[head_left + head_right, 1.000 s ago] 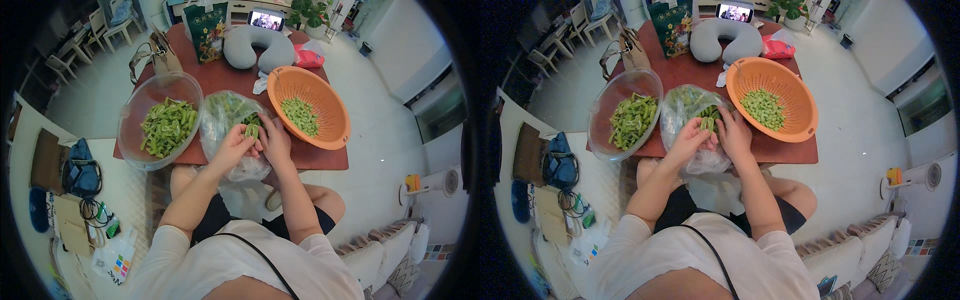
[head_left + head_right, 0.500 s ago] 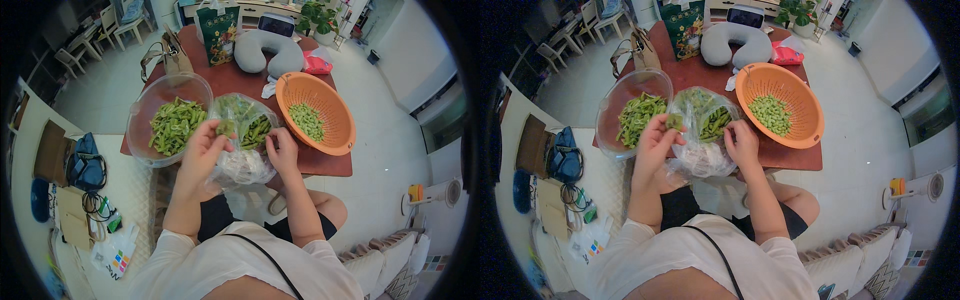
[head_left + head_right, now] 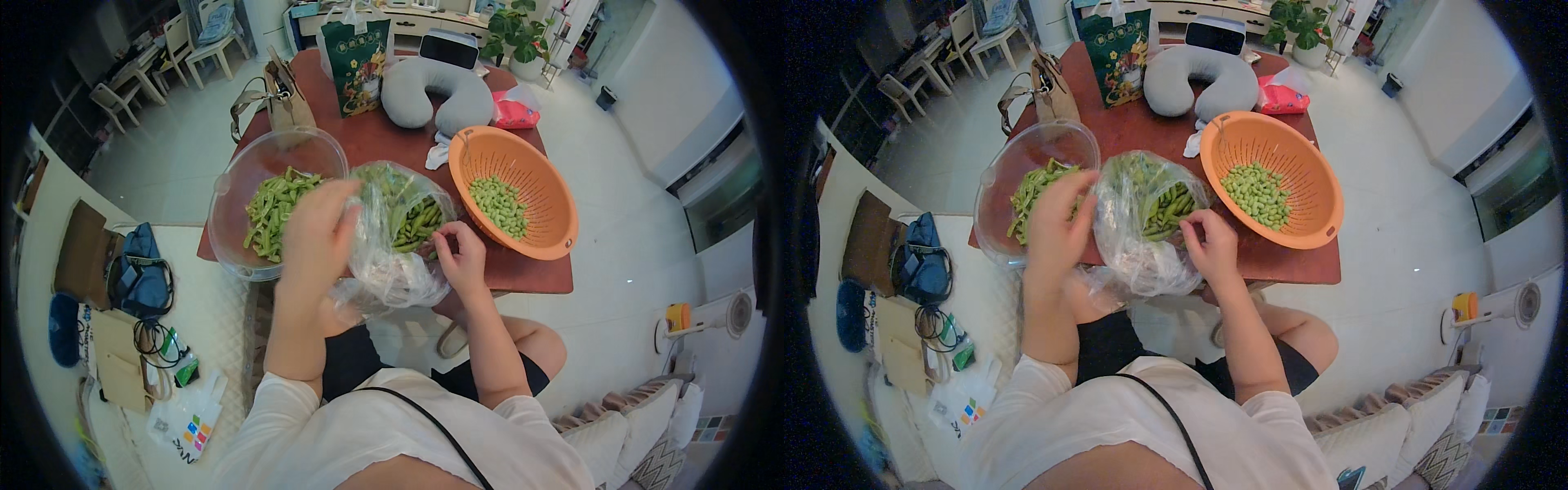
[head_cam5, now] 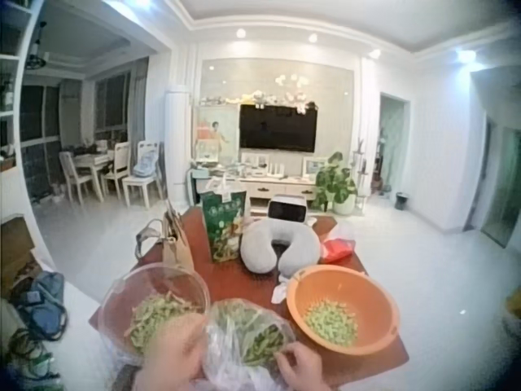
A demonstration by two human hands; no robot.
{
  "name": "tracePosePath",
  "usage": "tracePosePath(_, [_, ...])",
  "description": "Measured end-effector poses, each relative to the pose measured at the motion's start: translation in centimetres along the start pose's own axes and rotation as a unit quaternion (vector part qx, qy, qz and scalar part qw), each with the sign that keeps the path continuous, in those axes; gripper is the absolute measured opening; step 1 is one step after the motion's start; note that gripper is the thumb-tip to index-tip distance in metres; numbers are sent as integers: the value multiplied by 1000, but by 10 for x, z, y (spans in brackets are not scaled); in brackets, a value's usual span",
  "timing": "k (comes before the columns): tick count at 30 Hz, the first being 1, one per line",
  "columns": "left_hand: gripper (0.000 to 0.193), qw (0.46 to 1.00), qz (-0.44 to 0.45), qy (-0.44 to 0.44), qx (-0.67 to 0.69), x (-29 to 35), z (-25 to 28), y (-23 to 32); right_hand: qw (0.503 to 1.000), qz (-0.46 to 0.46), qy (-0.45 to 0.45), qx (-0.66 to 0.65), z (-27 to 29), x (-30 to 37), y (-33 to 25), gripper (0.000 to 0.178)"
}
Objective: The person shells beans by hand, removing the seeds from the pods and placing the seeds into an orange colander and the empty pods into a clear bowl.
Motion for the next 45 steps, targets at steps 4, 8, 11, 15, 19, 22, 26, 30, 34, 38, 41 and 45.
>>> tracePosePath(4, [33,983,-96,-115,105,7,-51,20,1000,-15,-16,4,-6,0,-1,13])
tracePosePath(8, [33,984,-105,-120,79,25,-94,15,999,44,-6,-32,-5,-1,0,13])
tracePosePath(11, [27,984,-84,-139,76,32,-105,7,998,43,-13,-43,-5,0,-4,12])
tracePosePath(15, [23,985,-97,-111,88,29,-100,7,997,79,-5,-20,-2,-1,-7,13])
tracePosePath(19, [18,987,-104,-99,72,29,-99,7,998,52,-26,34,-4,-2,-12,9])
tracePosePath(22, [16,987,-109,-102,65,28,-96,8,988,94,-55,113,-6,-4,-10,9])
tracePosePath(26, [17,984,-119,-117,58,28,-96,5,985,95,-72,121,-5,-4,-12,10])
tracePosePath(30, [18,984,-117,-115,63,28,-96,7,987,87,-78,106,-4,-3,-10,11])
tracePosePath(34, [14,983,-124,-120,68,29,-99,7,992,76,-77,65,-3,-1,-5,11])
tracePosePath(38, [9,978,-138,-119,98,29,-99,7,994,87,-69,2,-1,0,-4,11])
tracePosePath(41, [9,975,-132,-141,107,33,-103,7,994,70,-81,-32,0,2,-1,10])
tracePosePath(45, [10,972,-104,-147,153,39,-109,9,993,45,-82,-68,1,3,-1,9])
Point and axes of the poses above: each hand's wrist, its own x-axis away from the middle knuckle, its own z-axis out of the back of the hand, y = z × x, the point moved 2 cm from there along -x, towards the middle knuckle, and after that the axes turned 6 degrees about -z, right-handed, at the moved point
